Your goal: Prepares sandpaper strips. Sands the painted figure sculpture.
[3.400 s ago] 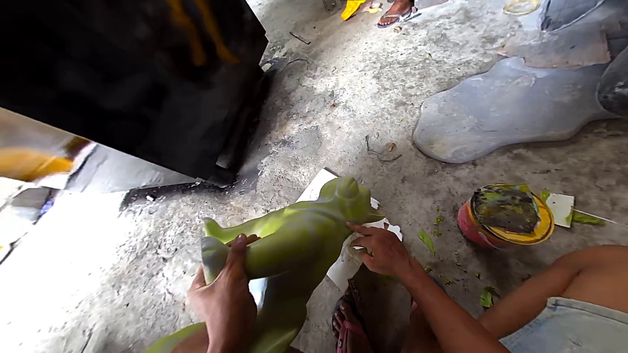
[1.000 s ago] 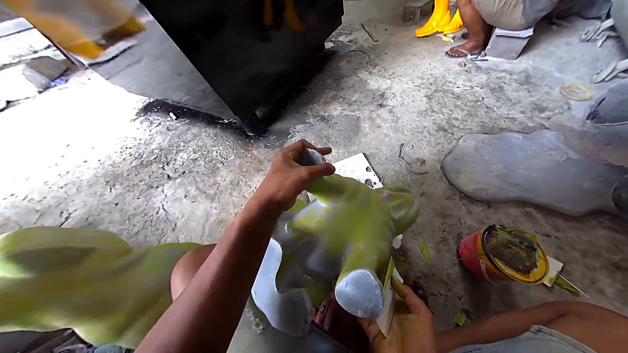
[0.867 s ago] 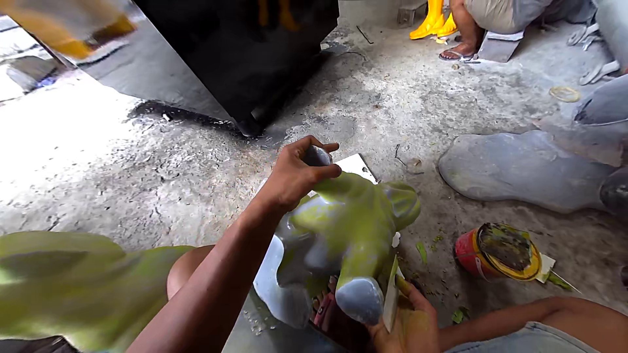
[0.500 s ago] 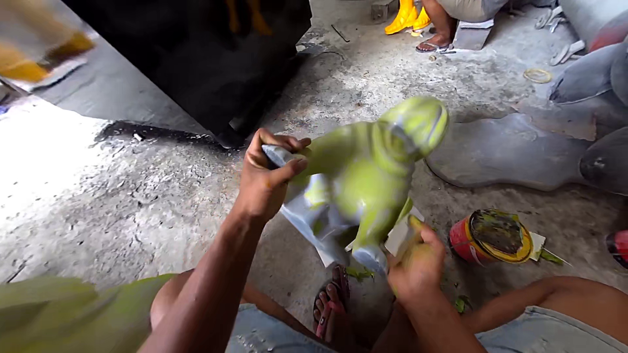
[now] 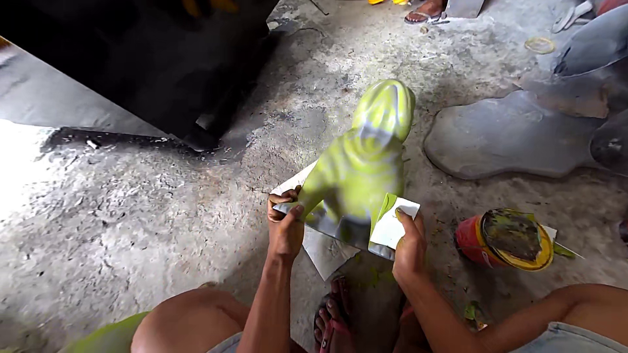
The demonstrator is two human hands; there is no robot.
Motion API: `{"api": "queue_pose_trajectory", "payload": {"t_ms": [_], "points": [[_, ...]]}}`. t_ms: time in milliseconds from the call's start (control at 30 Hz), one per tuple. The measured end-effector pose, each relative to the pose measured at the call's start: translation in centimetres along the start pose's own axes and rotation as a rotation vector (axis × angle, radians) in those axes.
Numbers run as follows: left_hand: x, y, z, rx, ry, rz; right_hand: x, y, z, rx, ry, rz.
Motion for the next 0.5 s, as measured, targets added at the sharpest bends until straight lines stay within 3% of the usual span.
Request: {"api": "queue_pose_trajectory", "payload": {"t_ms": [267, 500], "points": [[2.1, -3.1, -2.2, 0.121, 0.221, -0.058, 0.2, -1.9, -2.0, 0.185, -0.170, -0.045], [2.4, -6.1, -4.5, 0.168, 0.533, 0.025, 0.3, -0.3, -1.2, 0.299, -0.315, 0.156]]}}
Point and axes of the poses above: each hand's wrist, its own y-axis towards the middle knuckle, its own x-axis out of the back of the hand, z = x × y, the point moved 8 cm from there along y, towards the middle knuckle, and after that the axes turned 10 degrees about -y, right-handed, at the moved point
